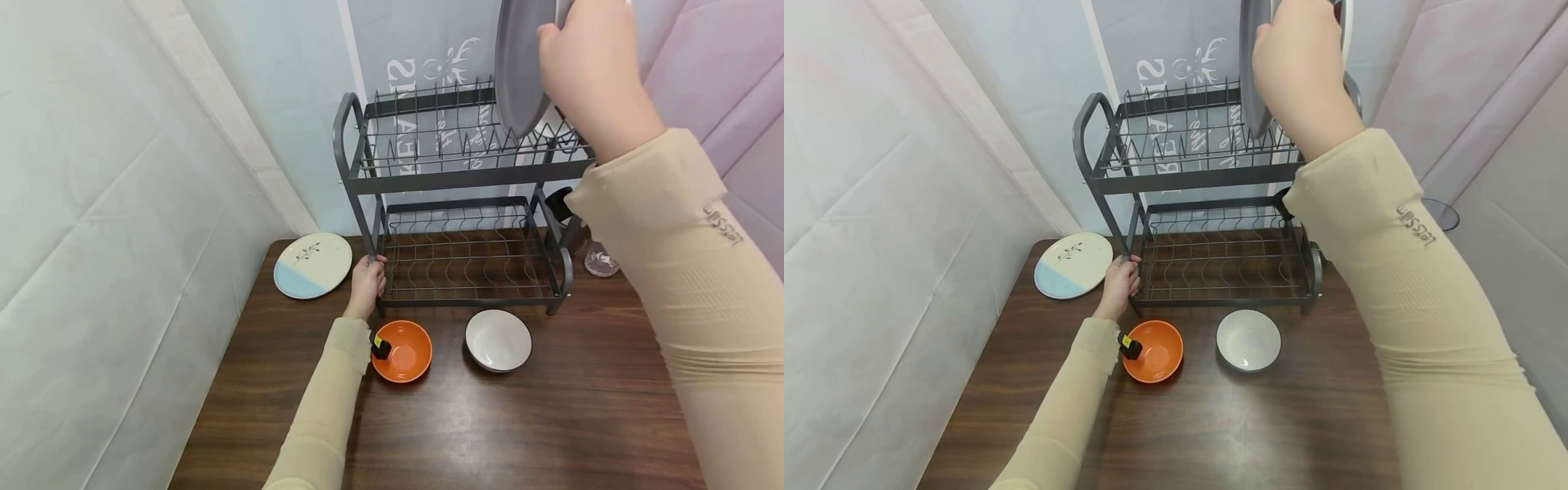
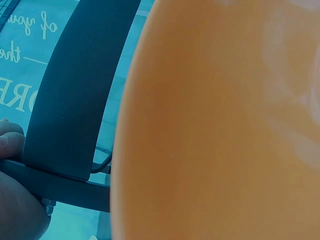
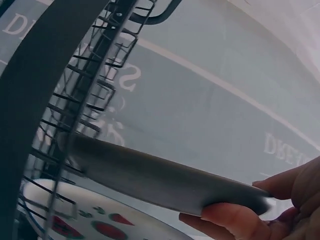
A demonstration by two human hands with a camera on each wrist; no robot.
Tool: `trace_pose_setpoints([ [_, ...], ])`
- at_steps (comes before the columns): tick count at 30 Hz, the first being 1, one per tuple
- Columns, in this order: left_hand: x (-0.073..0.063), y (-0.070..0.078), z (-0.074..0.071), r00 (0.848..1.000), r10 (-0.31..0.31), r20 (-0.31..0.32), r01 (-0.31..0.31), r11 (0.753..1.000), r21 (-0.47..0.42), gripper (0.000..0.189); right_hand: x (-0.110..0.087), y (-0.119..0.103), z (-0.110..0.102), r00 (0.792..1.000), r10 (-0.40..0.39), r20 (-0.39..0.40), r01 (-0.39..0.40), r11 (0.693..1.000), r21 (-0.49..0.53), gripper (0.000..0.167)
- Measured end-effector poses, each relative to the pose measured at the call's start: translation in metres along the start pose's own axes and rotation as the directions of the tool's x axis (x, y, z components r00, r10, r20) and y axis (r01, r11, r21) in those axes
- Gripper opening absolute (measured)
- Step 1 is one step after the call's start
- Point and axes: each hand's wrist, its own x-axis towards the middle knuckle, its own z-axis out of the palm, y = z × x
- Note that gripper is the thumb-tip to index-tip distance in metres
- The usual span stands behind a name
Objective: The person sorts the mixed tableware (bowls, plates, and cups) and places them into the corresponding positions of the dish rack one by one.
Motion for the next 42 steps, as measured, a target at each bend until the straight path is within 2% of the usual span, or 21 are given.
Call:
trace_pose_setpoints([
  [4,-0.003,-0.001,0.002,1.0,-0.013,0.008,0.013,1.0,0.002,0.017,0.008,0.004,0.004,0.992,0.114,0.047,-0.112,0.992,-0.055,0.058],
  [8,-0.008,-0.001,0.005,0.999,-0.035,0.014,0.035,0.999,-0.002,0.018,0.008,0.009,0.005,0.988,0.149,0.028,-0.147,0.987,-0.061,0.058],
  [16,-0.007,0.003,0.007,1.0,-0.017,0.021,0.017,1.0,0.0,0.016,-0.001,0.01,0.008,0.991,0.13,-0.04,-0.133,0.987,-0.087,0.055],
  [22,-0.007,0.001,0.008,1.0,-0.016,0.026,0.016,1.0,-0.006,0.017,-0.01,0.014,0.023,0.996,0.084,-0.007,-0.084,0.991,-0.107,0.056],
  [25,-0.008,0.001,0.009,0.999,-0.023,0.028,0.023,1.0,-0.003,0.018,-0.015,0.021,0.028,0.998,0.046,-0.034,-0.049,0.995,-0.087,0.054],
  [28,-0.004,-0.005,0.007,0.999,-0.029,0.018,0.029,1.0,-0.006,0.017,-0.017,0.024,0.03,0.998,0.027,-0.052,-0.029,0.998,-0.054,0.054],
  [32,0.004,-0.016,0.002,0.999,-0.035,-0.008,0.035,0.999,-0.021,0.014,-0.018,0.025,0.031,0.998,0.035,-0.048,-0.036,0.999,-0.017,0.053],
  [38,0.006,-0.018,0.002,0.999,-0.017,-0.051,0.016,0.999,-0.028,0.013,-0.016,0.025,0.032,0.999,0.052,-0.013,-0.051,0.998,0.046,0.053],
  [42,0.005,-0.018,0.002,0.999,-0.017,-0.052,0.016,1.0,-0.019,0.013,-0.013,0.028,0.034,0.998,0.063,-0.004,-0.063,0.994,0.09,0.052],
])
